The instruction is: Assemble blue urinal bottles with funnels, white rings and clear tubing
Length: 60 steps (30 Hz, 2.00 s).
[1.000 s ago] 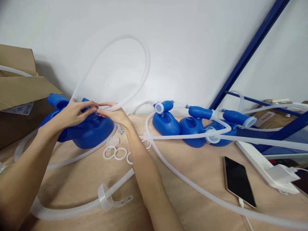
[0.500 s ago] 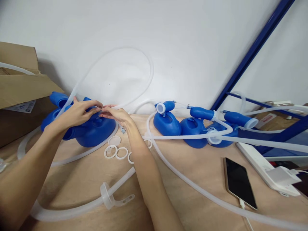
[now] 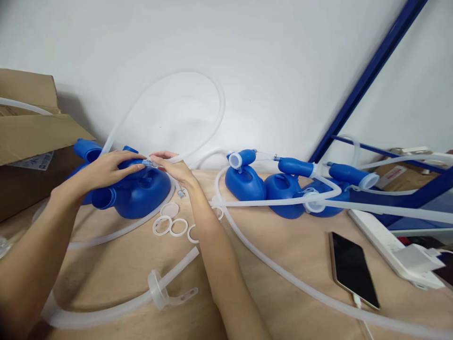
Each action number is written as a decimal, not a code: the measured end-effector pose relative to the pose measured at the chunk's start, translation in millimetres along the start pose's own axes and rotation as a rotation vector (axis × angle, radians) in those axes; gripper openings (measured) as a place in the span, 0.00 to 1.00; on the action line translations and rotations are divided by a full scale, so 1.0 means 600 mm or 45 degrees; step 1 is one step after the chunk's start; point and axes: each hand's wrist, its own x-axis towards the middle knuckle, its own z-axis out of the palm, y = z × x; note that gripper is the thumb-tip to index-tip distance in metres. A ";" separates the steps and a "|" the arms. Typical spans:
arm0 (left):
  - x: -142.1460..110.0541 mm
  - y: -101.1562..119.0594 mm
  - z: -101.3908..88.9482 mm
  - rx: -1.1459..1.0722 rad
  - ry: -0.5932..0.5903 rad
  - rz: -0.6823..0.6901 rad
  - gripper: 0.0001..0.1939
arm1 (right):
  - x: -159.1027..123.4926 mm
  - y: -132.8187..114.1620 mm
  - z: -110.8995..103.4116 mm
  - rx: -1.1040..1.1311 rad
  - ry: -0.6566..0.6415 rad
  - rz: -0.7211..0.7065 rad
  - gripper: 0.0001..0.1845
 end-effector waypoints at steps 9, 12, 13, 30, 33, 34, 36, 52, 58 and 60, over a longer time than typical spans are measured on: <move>0.005 0.012 0.018 0.254 -0.045 -0.091 0.35 | 0.024 0.026 0.057 0.795 0.248 0.048 0.26; 0.004 0.011 0.018 0.262 -0.065 -0.096 0.29 | 0.022 0.030 0.056 0.876 0.215 0.067 0.27; 0.004 0.010 0.018 0.252 -0.062 -0.084 0.28 | 0.020 0.032 0.055 0.899 0.199 0.066 0.27; 0.005 0.005 0.009 0.273 -0.179 -0.044 0.26 | 0.009 0.015 0.026 0.867 -0.154 0.244 0.31; 0.004 0.005 0.010 0.261 -0.156 -0.107 0.28 | 0.009 0.012 0.037 0.969 -0.151 0.109 0.28; 0.004 0.005 0.010 0.256 -0.153 -0.121 0.29 | 0.009 0.012 0.039 0.977 -0.161 0.084 0.25; 0.003 0.007 0.011 0.250 -0.144 -0.131 0.31 | 0.007 0.012 0.034 0.937 -0.171 0.074 0.17; 0.001 0.015 0.018 0.301 -0.091 -0.109 0.30 | -0.072 -0.111 0.027 -1.478 -0.346 -0.583 0.22; 0.001 0.005 0.022 0.279 -0.057 -0.053 0.33 | -0.029 -0.025 0.017 -1.874 -0.307 -0.463 0.35; 0.001 0.004 0.022 0.295 -0.054 -0.051 0.32 | -0.024 -0.018 0.006 -1.851 -0.352 -0.523 0.36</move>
